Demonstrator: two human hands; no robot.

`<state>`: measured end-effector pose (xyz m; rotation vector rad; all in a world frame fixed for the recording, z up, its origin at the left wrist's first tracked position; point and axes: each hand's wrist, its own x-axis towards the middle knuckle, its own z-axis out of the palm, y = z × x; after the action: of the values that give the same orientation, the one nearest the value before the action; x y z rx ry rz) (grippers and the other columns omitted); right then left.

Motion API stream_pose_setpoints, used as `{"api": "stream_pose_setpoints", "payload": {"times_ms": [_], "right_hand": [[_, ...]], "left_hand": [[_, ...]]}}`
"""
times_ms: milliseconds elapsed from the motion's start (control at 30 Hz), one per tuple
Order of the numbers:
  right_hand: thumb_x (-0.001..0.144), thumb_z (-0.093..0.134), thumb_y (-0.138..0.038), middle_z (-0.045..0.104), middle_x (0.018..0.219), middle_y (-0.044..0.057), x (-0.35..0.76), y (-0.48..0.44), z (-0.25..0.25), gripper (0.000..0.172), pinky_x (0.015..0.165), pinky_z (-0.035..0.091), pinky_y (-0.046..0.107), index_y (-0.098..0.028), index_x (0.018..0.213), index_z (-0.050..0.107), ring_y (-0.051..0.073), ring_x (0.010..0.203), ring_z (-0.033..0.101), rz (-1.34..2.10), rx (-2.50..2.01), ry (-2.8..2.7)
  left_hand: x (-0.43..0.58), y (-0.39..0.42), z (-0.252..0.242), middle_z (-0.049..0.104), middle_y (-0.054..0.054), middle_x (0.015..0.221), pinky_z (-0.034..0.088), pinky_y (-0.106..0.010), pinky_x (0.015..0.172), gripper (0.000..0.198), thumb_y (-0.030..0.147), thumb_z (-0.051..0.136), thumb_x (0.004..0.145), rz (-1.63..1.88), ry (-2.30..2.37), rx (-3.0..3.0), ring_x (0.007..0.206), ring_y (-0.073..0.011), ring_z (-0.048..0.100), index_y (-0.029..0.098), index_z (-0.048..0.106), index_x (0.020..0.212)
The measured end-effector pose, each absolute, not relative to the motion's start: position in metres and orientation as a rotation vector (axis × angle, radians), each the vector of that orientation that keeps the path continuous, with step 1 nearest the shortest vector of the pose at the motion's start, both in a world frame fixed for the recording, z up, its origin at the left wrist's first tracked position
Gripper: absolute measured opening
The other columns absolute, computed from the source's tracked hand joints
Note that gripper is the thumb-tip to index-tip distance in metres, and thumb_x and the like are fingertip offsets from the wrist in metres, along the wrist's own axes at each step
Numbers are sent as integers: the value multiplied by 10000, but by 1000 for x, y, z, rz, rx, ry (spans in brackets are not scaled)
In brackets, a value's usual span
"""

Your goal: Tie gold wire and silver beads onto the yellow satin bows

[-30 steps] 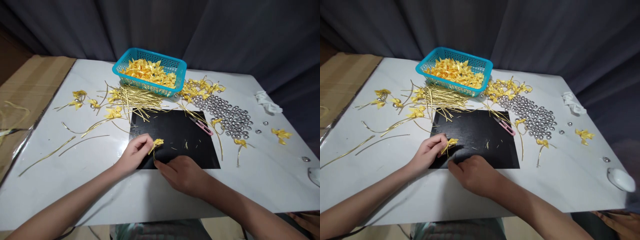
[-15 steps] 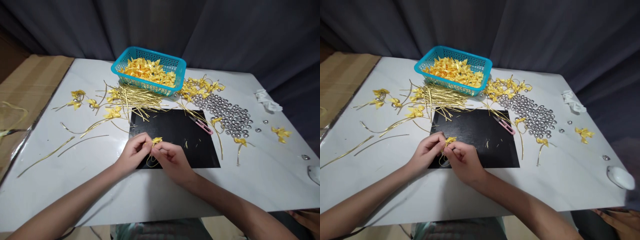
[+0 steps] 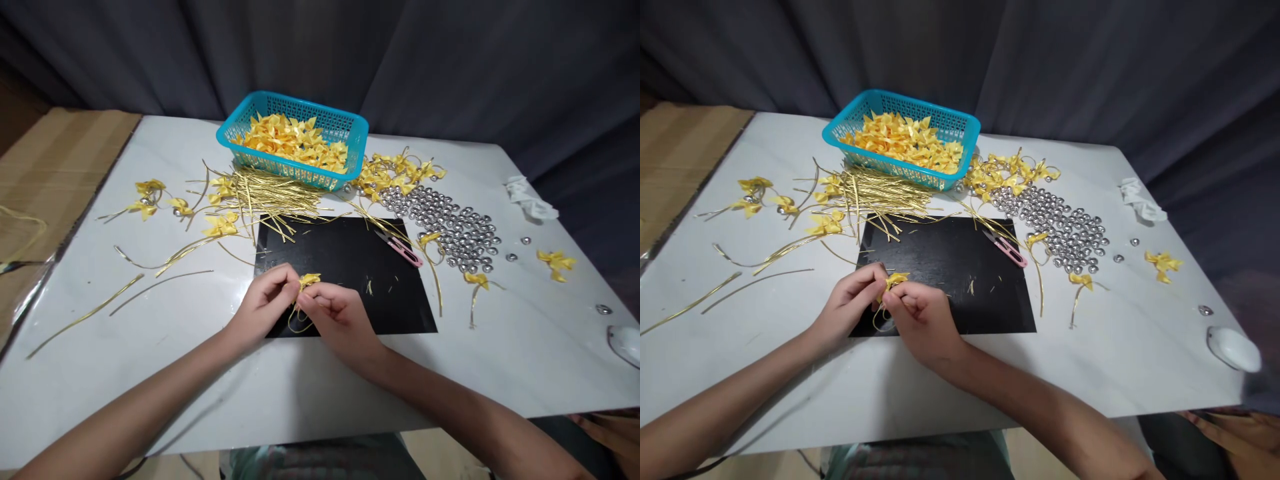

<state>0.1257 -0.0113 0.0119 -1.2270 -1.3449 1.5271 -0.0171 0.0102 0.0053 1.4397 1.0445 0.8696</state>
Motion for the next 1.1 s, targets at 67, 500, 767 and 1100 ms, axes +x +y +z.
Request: {"api": "stream_pose_setpoints", "payload": {"times_ms": [67, 500, 767, 1100], "right_hand": [[816, 493, -379, 249, 468, -73, 126, -11, 11, 312, 437, 180, 196, -143, 612, 495, 44, 446, 198, 1505, -1246, -1356], [831, 512, -350, 222, 453, -89, 136, -10, 8, 255, 422, 167, 193, -134, 711, 574, 40, 419, 184, 1324, -1293, -1544], [782, 551, -334, 188, 449, -93, 158, 3, 28, 235, 430, 168, 198, -123, 690, 601, 41, 431, 180, 1073, -1468, -1634], [712, 618, -346, 205, 437, -95, 142, 23, 38, 241, 429, 150, 206, -116, 743, 683, 38, 432, 192, 1271, -1537, -1592]], "left_hand": [[-18, 11, 5, 408, 45, 607, 303, -235, 545, 248, 271, 451, 866, 859, 1023, 1406, 572, -107, 384, 186, 451, 632], [-18, 14, 2, 383, 58, 572, 291, -226, 514, 272, 296, 453, 869, 885, 1032, 1357, 532, -96, 349, 189, 429, 621], [-23, 18, 0, 383, 54, 559, 279, -239, 507, 271, 275, 455, 858, 907, 1073, 1414, 517, -99, 342, 193, 414, 603], [-20, 15, 2, 367, 40, 588, 281, -242, 538, 258, 245, 454, 831, 823, 1029, 1633, 568, -114, 349, 193, 387, 588]]}}
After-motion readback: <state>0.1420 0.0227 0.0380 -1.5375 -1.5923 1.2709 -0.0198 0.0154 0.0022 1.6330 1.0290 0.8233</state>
